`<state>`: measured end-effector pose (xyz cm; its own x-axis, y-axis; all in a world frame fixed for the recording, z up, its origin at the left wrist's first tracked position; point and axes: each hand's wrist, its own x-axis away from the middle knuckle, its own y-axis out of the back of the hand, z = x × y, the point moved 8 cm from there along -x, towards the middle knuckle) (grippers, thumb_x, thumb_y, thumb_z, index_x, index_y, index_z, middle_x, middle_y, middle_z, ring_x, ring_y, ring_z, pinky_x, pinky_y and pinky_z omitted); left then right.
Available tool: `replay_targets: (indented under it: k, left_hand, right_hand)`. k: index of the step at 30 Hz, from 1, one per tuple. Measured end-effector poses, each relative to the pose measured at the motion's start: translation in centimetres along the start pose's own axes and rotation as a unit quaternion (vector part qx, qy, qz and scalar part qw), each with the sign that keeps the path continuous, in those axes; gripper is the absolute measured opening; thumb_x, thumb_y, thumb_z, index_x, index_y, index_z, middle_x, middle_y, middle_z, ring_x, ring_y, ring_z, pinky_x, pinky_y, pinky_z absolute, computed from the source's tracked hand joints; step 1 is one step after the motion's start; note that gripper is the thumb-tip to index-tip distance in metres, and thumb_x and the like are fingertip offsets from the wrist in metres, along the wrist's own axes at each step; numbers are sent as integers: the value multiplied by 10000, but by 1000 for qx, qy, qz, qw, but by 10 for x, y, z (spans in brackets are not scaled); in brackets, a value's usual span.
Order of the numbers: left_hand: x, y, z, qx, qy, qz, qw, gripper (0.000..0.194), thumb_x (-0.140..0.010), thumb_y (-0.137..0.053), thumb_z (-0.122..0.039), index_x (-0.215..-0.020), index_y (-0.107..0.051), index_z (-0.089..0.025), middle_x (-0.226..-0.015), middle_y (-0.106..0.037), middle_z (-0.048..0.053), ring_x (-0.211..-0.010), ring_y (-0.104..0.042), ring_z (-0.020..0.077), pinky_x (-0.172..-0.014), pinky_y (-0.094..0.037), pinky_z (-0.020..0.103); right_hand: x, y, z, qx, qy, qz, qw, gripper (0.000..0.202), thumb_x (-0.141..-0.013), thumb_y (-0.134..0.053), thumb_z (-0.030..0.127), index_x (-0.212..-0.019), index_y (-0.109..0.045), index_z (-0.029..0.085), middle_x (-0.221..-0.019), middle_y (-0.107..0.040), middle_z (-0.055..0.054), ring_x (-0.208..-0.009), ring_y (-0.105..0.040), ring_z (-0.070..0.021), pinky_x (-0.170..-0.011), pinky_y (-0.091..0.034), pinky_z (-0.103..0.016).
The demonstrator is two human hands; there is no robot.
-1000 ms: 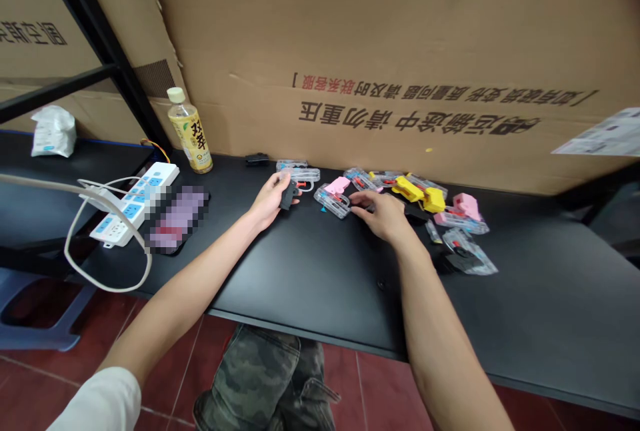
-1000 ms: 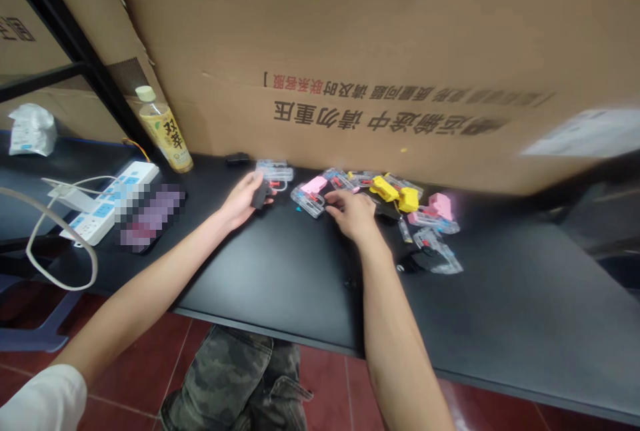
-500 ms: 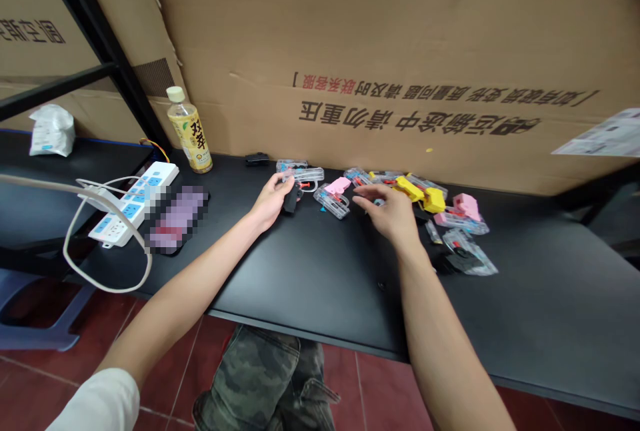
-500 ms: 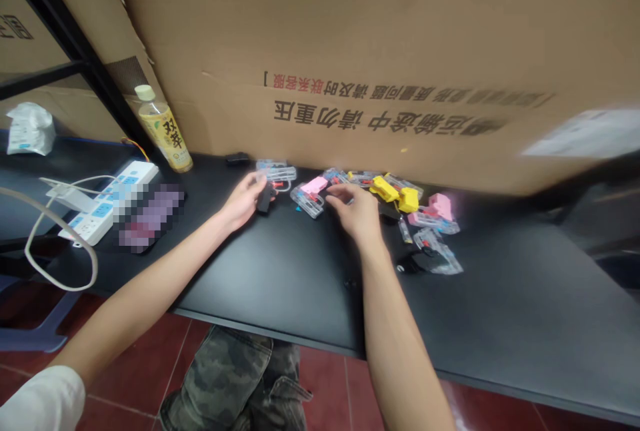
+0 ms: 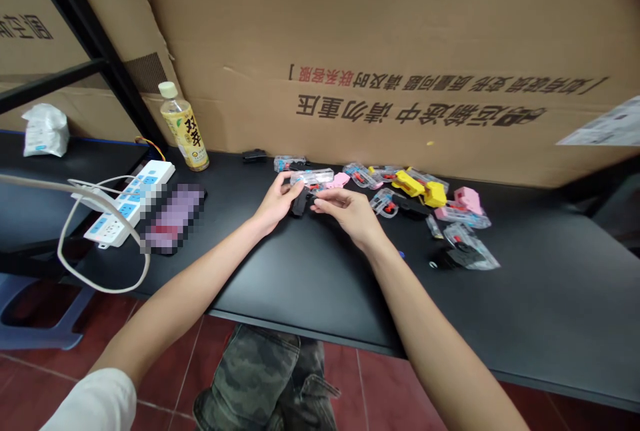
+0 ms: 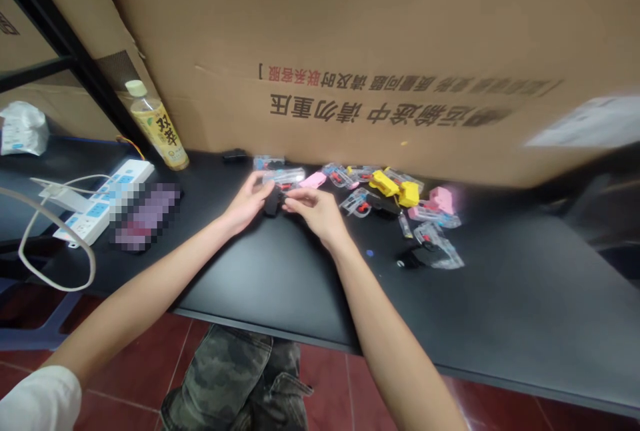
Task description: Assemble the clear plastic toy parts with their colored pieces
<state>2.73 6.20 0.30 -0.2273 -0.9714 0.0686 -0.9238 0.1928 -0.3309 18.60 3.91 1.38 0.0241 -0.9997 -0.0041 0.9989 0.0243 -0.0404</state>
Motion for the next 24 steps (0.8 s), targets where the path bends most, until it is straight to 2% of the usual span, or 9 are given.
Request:
replay_targets:
  k: [5,8,18,24]
  left_hand:
    - [-1,-1,0,-34,-9,14,999,394,-862,-757,-427,-1152,-580,-228,-966,-746,18,-895,-700,164,-928,-527,344]
    - [-2,-2,0,-54,-22,30,998,415,-853,-766,-423,-1159,-587,-207,-1025,-762,45,-954,-710,180,-962,-528,359]
    - [-4,-3,3,-67,-28,77,994,504,-830,-774,-266,-1274,-557,-167,-1233,-725,145,-1154,-684,242,-1114,-457,463]
    - [-3,-4,4,-77,-20,72,994,545,-794,-791,-203,-1285,-554,-191,-1211,-732,134,-1112,-695,234,-1074,-483,445]
  right_hand:
    - [0,-3,-4,-36,-16,-21,999,528,-459,-993,498,-796,-773,155,-761,-770,-46,-715,-770,-208,-903,-641,-423]
    - [1,-4,-4,-36,-16,-29,999,519,-451,-996,490,-775,-772,152,-756,-770,-51,-692,-763,-202,-880,-650,-414]
    - [0,-3,-5,14,7,-25,1000,529,-514,-957,555,-798,-760,155,-751,-761,-60,-673,-744,-199,-770,-664,-397]
    - [0,-3,-5,32,6,-31,999,559,-500,-944,600,-769,-736,157,-695,-739,-44,-609,-711,-166,-643,-643,-311]
